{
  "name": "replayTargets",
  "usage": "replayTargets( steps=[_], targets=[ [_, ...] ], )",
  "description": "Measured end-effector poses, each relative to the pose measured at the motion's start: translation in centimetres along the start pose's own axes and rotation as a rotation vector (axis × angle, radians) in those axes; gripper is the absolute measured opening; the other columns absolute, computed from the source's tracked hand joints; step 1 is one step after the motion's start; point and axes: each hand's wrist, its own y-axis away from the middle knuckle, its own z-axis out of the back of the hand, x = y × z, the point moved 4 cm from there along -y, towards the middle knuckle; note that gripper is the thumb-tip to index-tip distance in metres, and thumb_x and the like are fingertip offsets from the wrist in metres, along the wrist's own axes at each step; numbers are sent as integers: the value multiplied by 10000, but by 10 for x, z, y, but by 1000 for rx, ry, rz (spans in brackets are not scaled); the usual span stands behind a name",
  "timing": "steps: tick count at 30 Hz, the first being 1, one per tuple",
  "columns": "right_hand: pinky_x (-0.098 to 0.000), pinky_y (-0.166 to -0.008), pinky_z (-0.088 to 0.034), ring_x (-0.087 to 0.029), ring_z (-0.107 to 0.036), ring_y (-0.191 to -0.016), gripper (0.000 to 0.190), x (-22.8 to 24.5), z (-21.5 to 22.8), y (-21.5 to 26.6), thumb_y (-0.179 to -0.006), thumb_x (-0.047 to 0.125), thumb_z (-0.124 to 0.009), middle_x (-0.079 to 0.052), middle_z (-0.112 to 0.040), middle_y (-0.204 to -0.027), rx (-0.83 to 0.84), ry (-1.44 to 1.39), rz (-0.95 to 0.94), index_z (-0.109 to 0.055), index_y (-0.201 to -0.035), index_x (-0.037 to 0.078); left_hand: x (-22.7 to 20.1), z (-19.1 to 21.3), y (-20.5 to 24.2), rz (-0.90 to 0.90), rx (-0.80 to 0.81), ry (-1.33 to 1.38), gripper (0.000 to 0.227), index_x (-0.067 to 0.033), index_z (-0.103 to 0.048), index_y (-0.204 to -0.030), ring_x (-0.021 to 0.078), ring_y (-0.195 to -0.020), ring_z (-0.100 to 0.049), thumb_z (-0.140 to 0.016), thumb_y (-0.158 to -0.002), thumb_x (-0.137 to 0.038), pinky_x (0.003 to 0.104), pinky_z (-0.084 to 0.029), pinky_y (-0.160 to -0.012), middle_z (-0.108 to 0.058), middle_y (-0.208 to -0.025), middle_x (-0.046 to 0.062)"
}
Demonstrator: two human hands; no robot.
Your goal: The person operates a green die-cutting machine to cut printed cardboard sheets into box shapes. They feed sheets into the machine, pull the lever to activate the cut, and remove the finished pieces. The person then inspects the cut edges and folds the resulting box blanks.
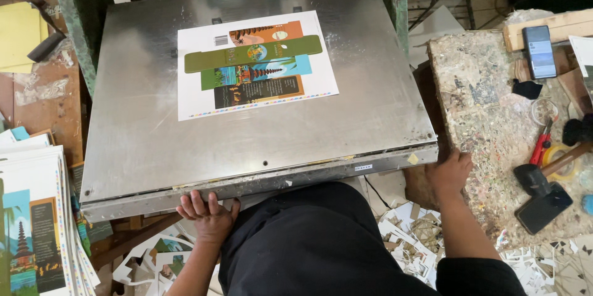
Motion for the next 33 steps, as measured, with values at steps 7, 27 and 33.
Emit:
replayTargets(
  steps=[7, 27, 33],
  targets=[
    [-570, -1058, -388, -463, -401, -1260, 860, -3, 6, 5, -808, 311, -750, -303, -413, -1429, -7, -42, 41, -434, -1506, -79, -2, -6, 3, -27, -21, -51, 933, -116, -170, -1638, 548, -1543, -55, -679, -958, -502, 660, 37, -1242, -160, -1650, 275],
    [-456, -1075, -525, -342, -658, -1185, 407, 388, 139, 141, -940, 159, -741, -198, -690, -1269, -89, -479, 1346, -678, -1284, -50, -8, 10, -18, -32, -179, 9, 624, -182, -336, -1605, 359, -1578, -162, -589, -1043, -279, 495, -30, -1300, -265, -1671, 152],
    [-428, -1008, -561, -334, -690, -1155, 458, 534, 116, 275, -867, 334, -772, -138, -693, -1202, 150, -489, 1710, -725, -1224, 52, 23, 89, -65, 133, -176, 231, 300, -354, -698, -1264, 203, -1326, -586, -634, -972, -327, 367, -355, -1147, -620, -1451, -5]
  ],
)
